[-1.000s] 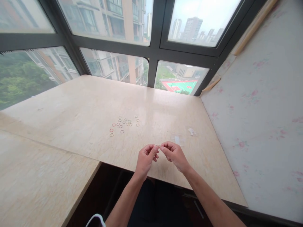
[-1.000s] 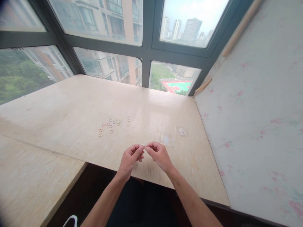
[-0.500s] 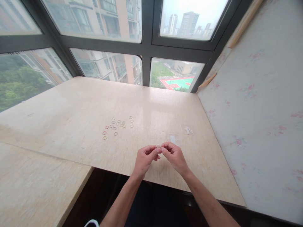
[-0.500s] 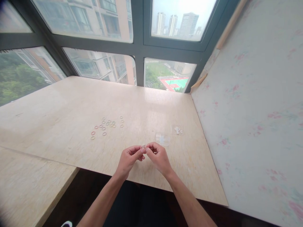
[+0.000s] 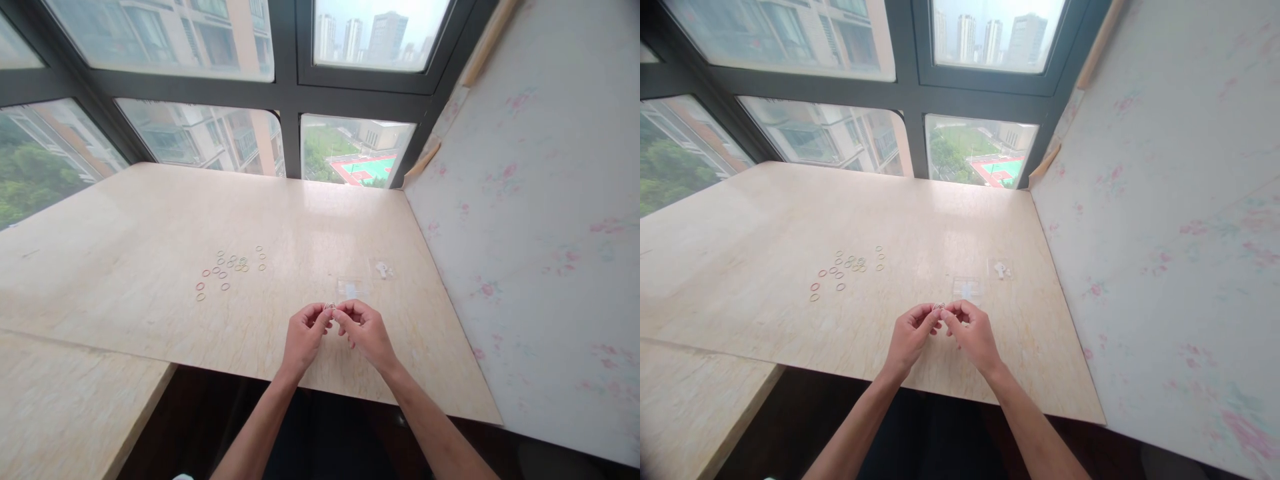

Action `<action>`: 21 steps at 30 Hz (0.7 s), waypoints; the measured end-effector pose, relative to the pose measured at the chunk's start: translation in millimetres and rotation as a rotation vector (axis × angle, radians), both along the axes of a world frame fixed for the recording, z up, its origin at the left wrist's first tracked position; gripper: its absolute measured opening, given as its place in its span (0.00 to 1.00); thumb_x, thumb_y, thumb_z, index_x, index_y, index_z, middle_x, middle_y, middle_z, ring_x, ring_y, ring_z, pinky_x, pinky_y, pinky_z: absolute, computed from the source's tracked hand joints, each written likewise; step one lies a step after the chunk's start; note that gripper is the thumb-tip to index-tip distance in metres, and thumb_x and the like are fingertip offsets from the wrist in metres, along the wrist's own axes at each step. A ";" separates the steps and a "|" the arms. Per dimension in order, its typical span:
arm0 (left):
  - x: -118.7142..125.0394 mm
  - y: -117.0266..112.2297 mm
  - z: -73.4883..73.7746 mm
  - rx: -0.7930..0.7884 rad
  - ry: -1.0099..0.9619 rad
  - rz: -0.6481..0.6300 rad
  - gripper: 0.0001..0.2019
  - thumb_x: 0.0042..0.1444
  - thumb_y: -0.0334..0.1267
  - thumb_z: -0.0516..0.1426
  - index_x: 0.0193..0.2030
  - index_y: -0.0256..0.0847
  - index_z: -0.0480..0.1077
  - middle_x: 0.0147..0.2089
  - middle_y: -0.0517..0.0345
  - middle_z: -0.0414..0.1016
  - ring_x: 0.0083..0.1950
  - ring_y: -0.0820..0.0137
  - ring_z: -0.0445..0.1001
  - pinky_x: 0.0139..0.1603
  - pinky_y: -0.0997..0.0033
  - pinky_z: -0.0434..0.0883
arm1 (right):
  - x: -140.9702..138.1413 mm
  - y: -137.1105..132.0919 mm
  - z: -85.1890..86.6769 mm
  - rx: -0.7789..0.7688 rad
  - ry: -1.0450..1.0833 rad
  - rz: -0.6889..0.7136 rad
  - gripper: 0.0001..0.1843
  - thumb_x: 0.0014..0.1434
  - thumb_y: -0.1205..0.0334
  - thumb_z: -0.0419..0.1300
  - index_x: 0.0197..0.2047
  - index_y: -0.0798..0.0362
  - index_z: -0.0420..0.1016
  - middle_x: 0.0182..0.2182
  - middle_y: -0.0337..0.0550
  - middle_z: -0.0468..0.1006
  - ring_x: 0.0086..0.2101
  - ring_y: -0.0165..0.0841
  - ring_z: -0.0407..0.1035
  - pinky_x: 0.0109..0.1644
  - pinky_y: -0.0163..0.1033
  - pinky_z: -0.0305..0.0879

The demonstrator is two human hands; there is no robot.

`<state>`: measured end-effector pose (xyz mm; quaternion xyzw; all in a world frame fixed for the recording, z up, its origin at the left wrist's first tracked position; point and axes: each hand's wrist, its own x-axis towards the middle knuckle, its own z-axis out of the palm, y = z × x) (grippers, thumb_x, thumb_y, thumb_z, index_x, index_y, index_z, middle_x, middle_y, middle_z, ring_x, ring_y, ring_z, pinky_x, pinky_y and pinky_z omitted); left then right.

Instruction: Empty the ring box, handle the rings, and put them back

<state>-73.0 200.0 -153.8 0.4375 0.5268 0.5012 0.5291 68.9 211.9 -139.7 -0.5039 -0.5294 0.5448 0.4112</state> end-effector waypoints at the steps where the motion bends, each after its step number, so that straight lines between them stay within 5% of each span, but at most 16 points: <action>1: 0.9 0.5 -0.3 0.001 0.000 -0.015 0.15 0.55 0.49 0.60 0.39 0.38 0.76 0.37 0.52 0.77 0.33 0.70 0.74 0.33 0.74 0.70 | 1.3 -0.2 0.2 0.017 -0.013 -0.002 0.16 0.56 0.49 0.63 0.37 0.54 0.75 0.32 0.45 0.75 0.26 0.30 0.68 0.17 0.29 0.60; 14: 6.2 5.6 1.8 0.047 -0.008 -0.171 0.15 0.57 0.48 0.60 0.39 0.35 0.73 0.34 0.54 0.75 0.35 0.71 0.72 0.36 0.72 0.70 | 11.0 4.5 -6.8 0.217 -0.036 -0.155 0.10 0.55 0.55 0.65 0.34 0.53 0.79 0.31 0.43 0.76 0.29 0.29 0.69 0.32 0.34 0.67; 21: -0.3 6.2 4.6 0.103 -0.048 -0.291 0.13 0.61 0.45 0.56 0.39 0.35 0.70 0.35 0.55 0.72 0.35 0.72 0.72 0.37 0.72 0.70 | 20.2 9.5 -16.0 0.057 0.077 0.048 0.18 0.55 0.52 0.65 0.47 0.49 0.79 0.42 0.47 0.78 0.35 0.33 0.72 0.30 0.34 0.67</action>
